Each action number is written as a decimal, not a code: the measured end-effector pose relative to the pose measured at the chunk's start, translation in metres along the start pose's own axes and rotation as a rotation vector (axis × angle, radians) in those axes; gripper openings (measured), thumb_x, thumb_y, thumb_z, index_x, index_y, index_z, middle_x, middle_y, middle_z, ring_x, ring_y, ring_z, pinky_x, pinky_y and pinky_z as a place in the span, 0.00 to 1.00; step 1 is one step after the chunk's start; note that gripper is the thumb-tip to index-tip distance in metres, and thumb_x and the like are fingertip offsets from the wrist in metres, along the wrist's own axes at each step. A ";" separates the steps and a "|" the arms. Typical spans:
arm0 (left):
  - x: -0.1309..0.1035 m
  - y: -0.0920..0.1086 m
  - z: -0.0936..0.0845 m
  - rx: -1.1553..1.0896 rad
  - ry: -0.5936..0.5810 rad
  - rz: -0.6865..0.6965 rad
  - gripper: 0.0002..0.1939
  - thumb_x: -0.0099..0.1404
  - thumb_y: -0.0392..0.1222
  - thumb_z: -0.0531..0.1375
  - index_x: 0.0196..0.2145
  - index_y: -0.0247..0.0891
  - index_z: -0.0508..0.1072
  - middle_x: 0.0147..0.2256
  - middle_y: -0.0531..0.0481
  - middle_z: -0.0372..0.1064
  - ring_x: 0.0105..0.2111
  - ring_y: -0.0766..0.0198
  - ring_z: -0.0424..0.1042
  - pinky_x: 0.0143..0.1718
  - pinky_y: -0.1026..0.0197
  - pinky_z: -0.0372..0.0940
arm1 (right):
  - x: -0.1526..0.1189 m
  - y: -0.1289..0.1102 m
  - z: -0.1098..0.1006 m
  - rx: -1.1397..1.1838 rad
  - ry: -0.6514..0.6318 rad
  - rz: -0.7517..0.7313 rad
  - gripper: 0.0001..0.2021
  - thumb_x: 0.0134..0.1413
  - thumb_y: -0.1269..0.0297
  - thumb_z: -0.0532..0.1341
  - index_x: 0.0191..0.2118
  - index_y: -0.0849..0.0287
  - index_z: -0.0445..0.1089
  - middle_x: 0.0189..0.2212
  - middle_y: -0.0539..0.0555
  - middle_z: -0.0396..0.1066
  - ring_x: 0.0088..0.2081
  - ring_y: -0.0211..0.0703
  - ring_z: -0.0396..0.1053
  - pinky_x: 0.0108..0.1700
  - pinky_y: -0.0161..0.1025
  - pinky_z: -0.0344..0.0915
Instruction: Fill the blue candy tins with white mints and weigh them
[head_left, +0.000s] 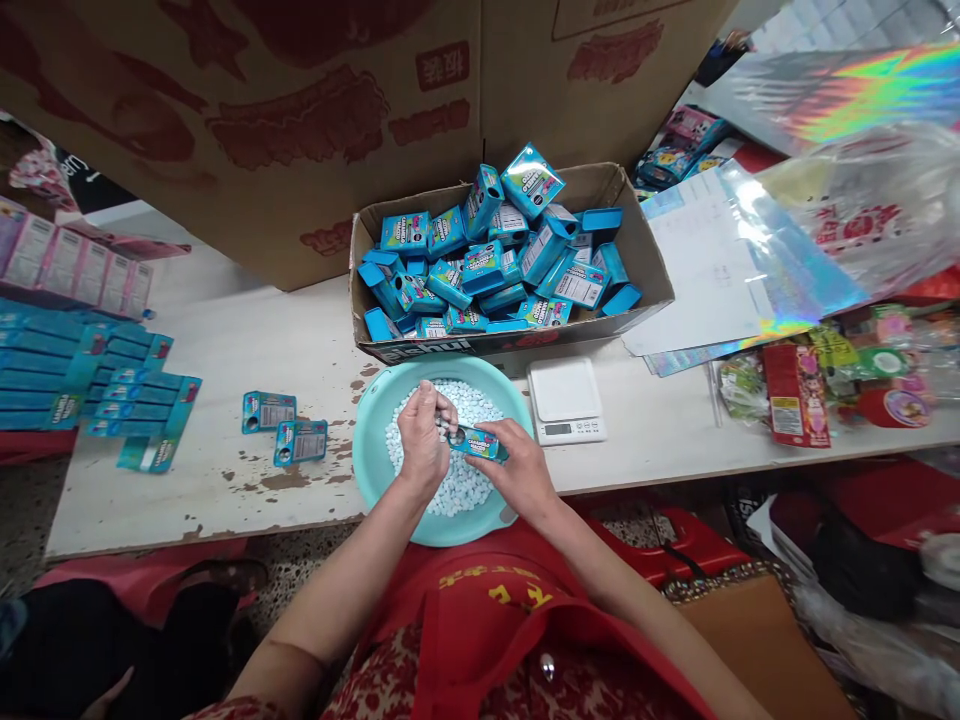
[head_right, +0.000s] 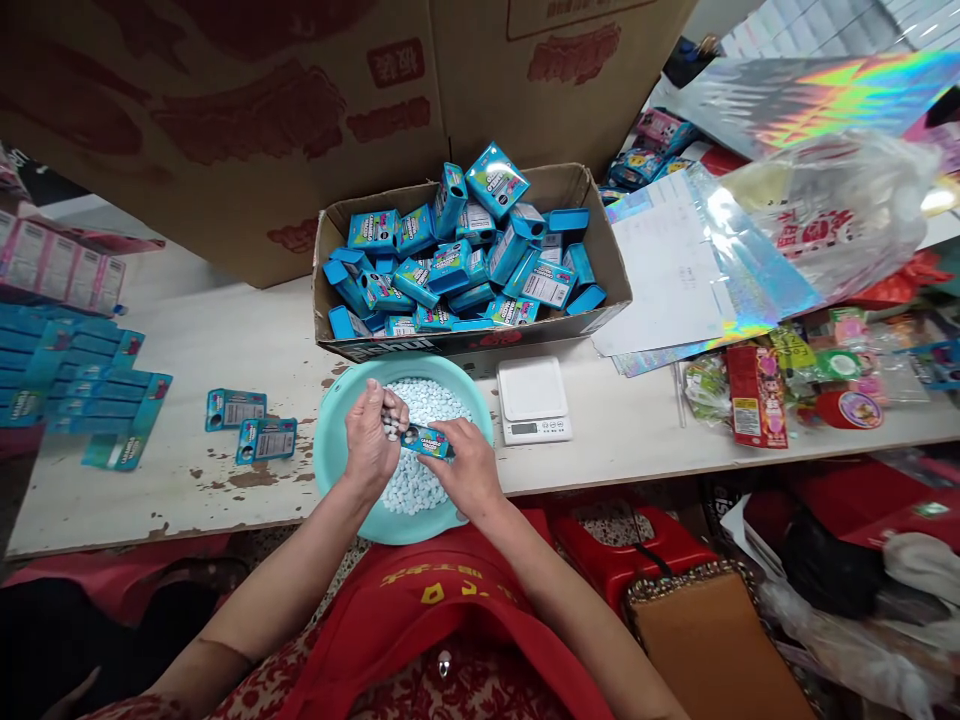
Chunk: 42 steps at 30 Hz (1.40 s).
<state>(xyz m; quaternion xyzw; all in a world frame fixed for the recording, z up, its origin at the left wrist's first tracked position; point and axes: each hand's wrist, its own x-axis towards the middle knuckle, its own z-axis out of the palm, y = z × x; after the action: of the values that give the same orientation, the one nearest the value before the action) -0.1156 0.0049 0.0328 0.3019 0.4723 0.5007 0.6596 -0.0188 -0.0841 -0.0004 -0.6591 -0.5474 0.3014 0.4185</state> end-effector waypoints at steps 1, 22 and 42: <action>0.000 -0.001 -0.001 0.001 0.002 0.008 0.23 0.57 0.57 0.62 0.19 0.37 0.62 0.17 0.56 0.55 0.17 0.72 0.57 0.17 0.69 0.53 | 0.000 0.000 0.000 -0.001 0.002 0.001 0.16 0.49 0.65 0.67 0.45 0.53 0.69 0.39 0.54 0.70 0.43 0.49 0.69 0.44 0.45 0.67; 0.048 0.026 -0.046 1.234 -0.341 0.459 0.11 0.63 0.49 0.56 0.37 0.42 0.73 0.39 0.48 0.72 0.42 0.57 0.70 0.45 0.55 0.64 | -0.009 0.029 -0.092 0.139 0.424 0.307 0.19 0.46 0.53 0.66 0.43 0.57 0.70 0.39 0.54 0.71 0.40 0.47 0.70 0.42 0.42 0.68; 0.123 0.048 0.021 0.215 -0.330 0.010 0.23 0.53 0.45 0.63 0.47 0.42 0.68 0.45 0.48 0.71 0.40 0.58 0.72 0.39 0.56 0.68 | -0.021 0.065 -0.082 -0.183 0.683 0.045 0.21 0.55 0.60 0.61 0.54 0.58 0.62 0.49 0.62 0.64 0.53 0.53 0.62 0.52 0.56 0.64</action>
<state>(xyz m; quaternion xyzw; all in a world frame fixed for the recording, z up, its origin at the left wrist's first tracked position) -0.1081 0.1382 0.0424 0.4510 0.4071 0.3941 0.6896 0.0773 -0.1257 -0.0206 -0.7686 -0.3858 0.0223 0.5098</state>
